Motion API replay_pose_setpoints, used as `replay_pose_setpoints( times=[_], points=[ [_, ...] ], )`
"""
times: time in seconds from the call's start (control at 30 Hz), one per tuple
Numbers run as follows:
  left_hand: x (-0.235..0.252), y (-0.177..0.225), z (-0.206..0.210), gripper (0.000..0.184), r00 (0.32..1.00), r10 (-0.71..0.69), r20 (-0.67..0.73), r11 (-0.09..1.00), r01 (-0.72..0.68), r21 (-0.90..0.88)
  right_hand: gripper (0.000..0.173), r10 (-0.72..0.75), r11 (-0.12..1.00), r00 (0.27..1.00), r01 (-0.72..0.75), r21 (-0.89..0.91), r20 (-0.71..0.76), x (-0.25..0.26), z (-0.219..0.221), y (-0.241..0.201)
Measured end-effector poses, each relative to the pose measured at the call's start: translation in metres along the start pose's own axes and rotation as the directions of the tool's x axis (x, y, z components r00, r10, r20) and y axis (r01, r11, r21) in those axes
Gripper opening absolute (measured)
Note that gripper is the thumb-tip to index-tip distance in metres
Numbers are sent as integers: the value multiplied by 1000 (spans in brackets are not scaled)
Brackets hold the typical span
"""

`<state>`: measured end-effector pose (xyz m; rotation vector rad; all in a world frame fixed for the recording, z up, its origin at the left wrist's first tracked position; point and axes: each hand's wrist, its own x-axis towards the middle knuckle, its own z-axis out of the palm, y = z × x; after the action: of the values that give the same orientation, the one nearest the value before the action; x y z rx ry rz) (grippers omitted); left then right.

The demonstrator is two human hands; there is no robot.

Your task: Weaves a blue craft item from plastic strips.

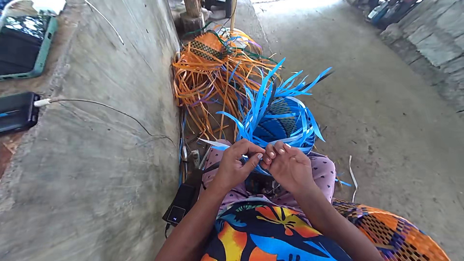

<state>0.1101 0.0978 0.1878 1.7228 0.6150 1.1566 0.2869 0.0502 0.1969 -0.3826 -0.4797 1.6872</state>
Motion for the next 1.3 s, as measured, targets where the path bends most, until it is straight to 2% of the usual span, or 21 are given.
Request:
replay_pose_setpoints(
  times=[0.2, 0.37, 0.47, 0.63, 0.73, 0.8, 0.83, 0.9, 0.97, 1.03, 1.07, 1.13, 1.3],
  points=[
    [1, 5, 4, 16, 998, 67, 6, 996, -67, 67, 34, 36, 999, 998, -36, -8, -55, 0, 4, 1],
    [1, 10, 9, 17, 996, 86, -24, 990, -82, 116, 11, -22, 994, 1000, 22, -106, 2, -5, -2, 7],
    [1, 10, 8, 14, 995, 92, -50, 987, -84, 136, 7, -87, 975, 996, 80, -205, -29, -6, -1, 8],
    [1, 10, 7, 13, 995, 72, -62, 987, -62, 148, 7, -207, 879, 978, 184, -440, -4, -5, -2, 8],
    [0, 8, 6, 12, 996, 64, -62, 985, -54, 162, 7, -262, 785, 965, 222, -578, 16, -6, -2, 6],
    [-1, 6, 5, 12, 996, 70, -54, 981, -58, 187, 6, -292, 682, 956, 235, -693, 37, -6, -2, 4],
    [-1, 6, 5, 12, 996, 71, -44, 974, -60, 219, 7, -314, 587, 947, 249, -771, 66, -6, -2, 2],
    [-2, 3, 5, 14, 997, 71, -15, 947, -63, 315, 8, -348, 320, 921, 289, -902, 172, -6, -1, 0],
    [-4, -1, 5, 16, 997, 76, 9, 918, -74, 390, 11, -339, 52, 900, 309, -950, 274, -4, -1, -1],
    [-5, -5, 6, 16, 997, 81, 14, 902, -79, 424, 12, -316, -121, 886, 316, -941, 339, -4, -1, -1],
    [-5, -7, 7, 16, 997, 80, 11, 901, -76, 428, 12, -308, -156, 882, 322, -934, 356, -4, -1, 0],
    [-6, -9, 5, 15, 998, 65, -1, 907, -59, 418, 13, -313, -157, 874, 338, -928, 372, -4, -2, 3],
    [-6, -10, 1, 12, 1000, 9, -20, 944, -1, 331, 15, -307, -17, 879, 378, -926, 365, -4, -5, 8]
  ],
)
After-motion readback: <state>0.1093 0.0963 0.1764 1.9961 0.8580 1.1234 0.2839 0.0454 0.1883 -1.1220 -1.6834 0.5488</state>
